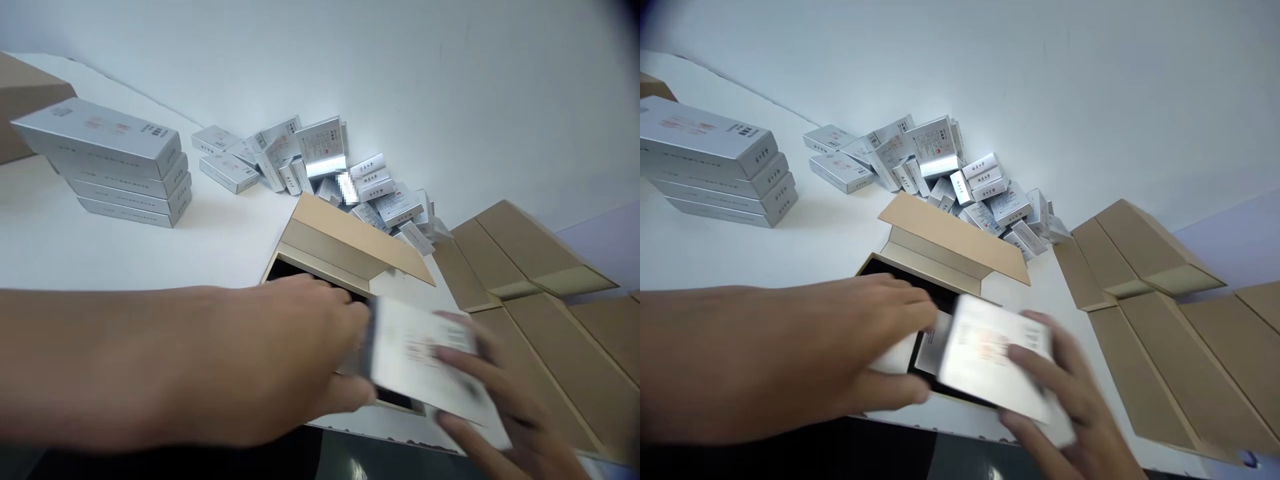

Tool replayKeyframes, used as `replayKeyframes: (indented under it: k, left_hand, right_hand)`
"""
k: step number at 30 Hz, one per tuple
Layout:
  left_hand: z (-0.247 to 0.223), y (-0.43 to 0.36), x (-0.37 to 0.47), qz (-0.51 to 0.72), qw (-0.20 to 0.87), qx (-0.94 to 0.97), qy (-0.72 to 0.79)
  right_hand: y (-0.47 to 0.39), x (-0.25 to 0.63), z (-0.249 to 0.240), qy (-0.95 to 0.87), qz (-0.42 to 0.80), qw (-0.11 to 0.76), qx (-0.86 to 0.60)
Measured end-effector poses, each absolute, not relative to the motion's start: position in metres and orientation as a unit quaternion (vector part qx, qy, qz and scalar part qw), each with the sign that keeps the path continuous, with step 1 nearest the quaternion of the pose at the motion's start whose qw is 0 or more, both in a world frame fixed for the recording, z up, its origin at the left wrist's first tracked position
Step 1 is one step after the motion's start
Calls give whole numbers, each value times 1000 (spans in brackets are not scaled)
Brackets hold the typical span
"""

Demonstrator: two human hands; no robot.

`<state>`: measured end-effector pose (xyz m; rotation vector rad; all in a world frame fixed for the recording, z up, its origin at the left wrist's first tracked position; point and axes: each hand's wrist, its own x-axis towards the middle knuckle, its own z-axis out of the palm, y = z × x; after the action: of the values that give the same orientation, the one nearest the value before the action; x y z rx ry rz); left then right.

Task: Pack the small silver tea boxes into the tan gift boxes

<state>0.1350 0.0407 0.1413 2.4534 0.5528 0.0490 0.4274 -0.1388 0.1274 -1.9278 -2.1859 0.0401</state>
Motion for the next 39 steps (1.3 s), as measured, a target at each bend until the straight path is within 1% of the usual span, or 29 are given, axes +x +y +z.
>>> replayKeyframes:
  k: [2, 3, 5, 7, 10, 13, 16, 20, 25, 28, 32, 39]
  left_hand:
    - [137, 40, 110, 11, 279, 923, 266]
    - [135, 39, 101, -2, 262, 925, 276]
    - [131, 38, 95, -17, 238, 932, 271]
    - [131, 36, 99, -3, 214, 946, 245]
    - [135, 37, 117, -19, 186, 960, 206]
    - [138, 41, 138, -94, 215, 952, 196]
    - [136, 46, 151, -141, 230, 942, 198]
    - [133, 48, 155, -150, 227, 945, 183]
    - [136, 45, 154, -155, 211, 944, 201]
    - [138, 43, 154, -148, 208, 946, 199]
    - [138, 42, 153, -144, 218, 944, 204]
    - [130, 38, 143, -87, 307, 915, 246]
  right_hand:
    - [-118, 412, 124, -787, 36, 21, -616]
    - [-108, 405, 125, -799, 33, -8, -600]
    - [-90, 393, 131, -813, 10, -9, -581]
    - [-73, 379, 137, -825, 14, -7, -565]
    - [-53, 357, 142, -818, 120, -73, -557]
    - [-40, 341, 142, -785, 201, -133, -571]
    - [-38, 336, 140, -777, 215, -153, -572]
    - [-39, 337, 141, -751, 230, -172, -595]
    - [-33, 335, 147, -747, 257, -231, -568]
    - [-30, 332, 148, -758, 252, -236, -554]
    - [-31, 331, 147, -770, 240, -222, -548]
    - [-35, 335, 145, -776, 247, -204, -544]
